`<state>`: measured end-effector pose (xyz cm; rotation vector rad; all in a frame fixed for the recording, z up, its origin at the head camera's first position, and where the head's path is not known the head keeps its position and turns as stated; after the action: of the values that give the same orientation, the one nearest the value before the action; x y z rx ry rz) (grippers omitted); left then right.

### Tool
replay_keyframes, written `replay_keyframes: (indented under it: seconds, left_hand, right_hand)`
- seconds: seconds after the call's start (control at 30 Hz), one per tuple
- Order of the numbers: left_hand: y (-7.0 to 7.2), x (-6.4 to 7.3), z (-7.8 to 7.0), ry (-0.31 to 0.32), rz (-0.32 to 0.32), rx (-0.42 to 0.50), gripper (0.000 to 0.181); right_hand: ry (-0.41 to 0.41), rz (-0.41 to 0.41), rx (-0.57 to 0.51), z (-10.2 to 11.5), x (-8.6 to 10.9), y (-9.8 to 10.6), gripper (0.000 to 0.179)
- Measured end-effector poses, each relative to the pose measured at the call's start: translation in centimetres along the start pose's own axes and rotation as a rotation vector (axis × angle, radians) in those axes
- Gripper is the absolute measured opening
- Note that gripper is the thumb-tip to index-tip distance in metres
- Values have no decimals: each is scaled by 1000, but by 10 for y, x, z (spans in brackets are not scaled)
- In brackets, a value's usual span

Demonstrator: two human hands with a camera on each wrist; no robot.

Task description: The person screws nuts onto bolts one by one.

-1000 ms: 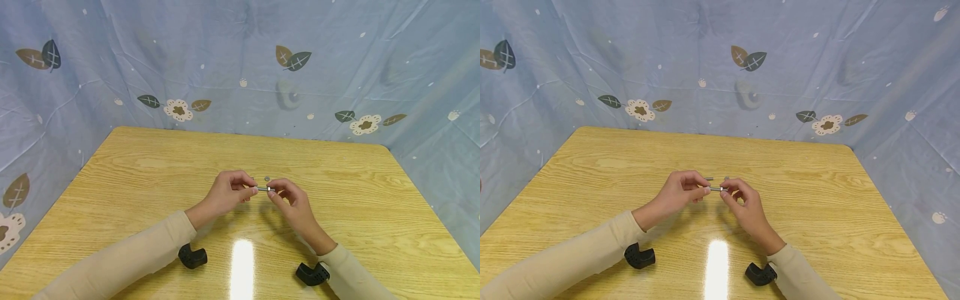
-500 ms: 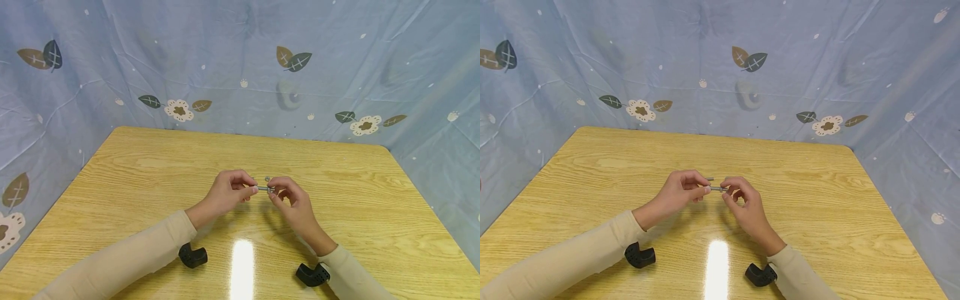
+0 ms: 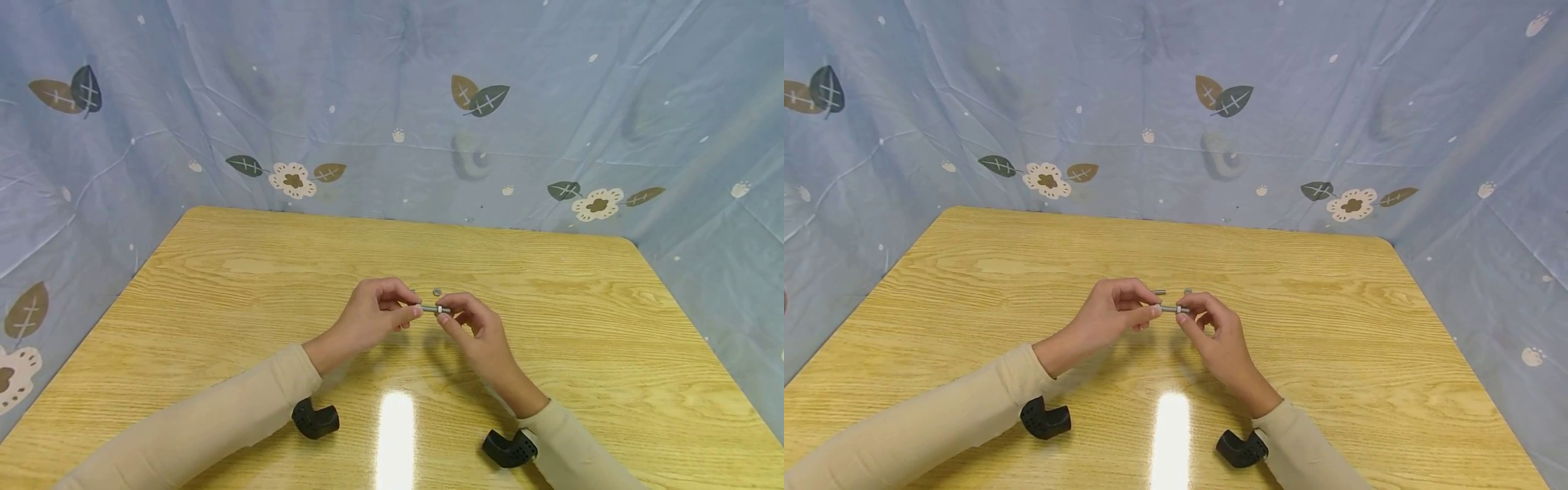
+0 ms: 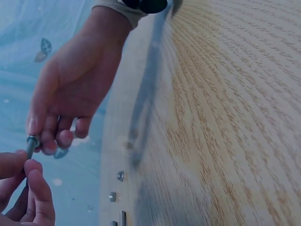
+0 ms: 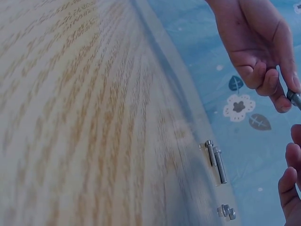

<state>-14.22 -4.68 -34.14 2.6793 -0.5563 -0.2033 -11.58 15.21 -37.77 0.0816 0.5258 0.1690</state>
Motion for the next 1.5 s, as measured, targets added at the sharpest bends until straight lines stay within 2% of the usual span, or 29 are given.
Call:
replay_keyframes:
  seconds: [0.43,0.53,0.7,0.77,0.87,1.0,1.1,1.2,1.33,1.5]
  left_hand:
    - [-1,0,-1,-20,-1,-5,8]
    - [-2,0,-1,-77,-16,-46,7]
    - [-5,1,1,-225,-78,-201,5]
    - [-5,1,1,-250,-97,-246,6]
    - [-4,1,1,-209,-81,-220,12]
    - [-3,-1,2,-75,5,-66,17]
    - [-2,-3,2,-15,58,16,17]
    - [-2,-4,2,-5,74,48,17]
    - [-3,-3,2,-14,55,62,15]
    - [-3,-3,3,-52,20,31,14]
  right_hand:
    - [-60,-6,61,-1,0,0,9]
    - [-74,2,71,-2,0,0,9]
    - [-128,21,56,-1,0,1,11]
    - [-145,19,52,-1,0,1,12]
    - [-149,1,51,-1,0,1,11]
    - [-118,-39,53,0,1,1,9]
    - [-84,-58,57,1,1,1,8]
    - [-39,-61,81,1,1,0,8]
    - [18,-50,108,1,1,-2,10]
    - [22,-54,100,1,1,-3,10]
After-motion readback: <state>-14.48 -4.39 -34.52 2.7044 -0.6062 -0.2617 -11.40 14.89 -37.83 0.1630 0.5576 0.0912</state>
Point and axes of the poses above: each hand's wrist, its own x-axis away from the middle knuckle, its own y-axis out of the back of the hand, z = x × y, the point moved 1 cm from there along -x, towards the middle knuckle, and after that the axes turned 11 degrees about -x, right-handed, at the moved point
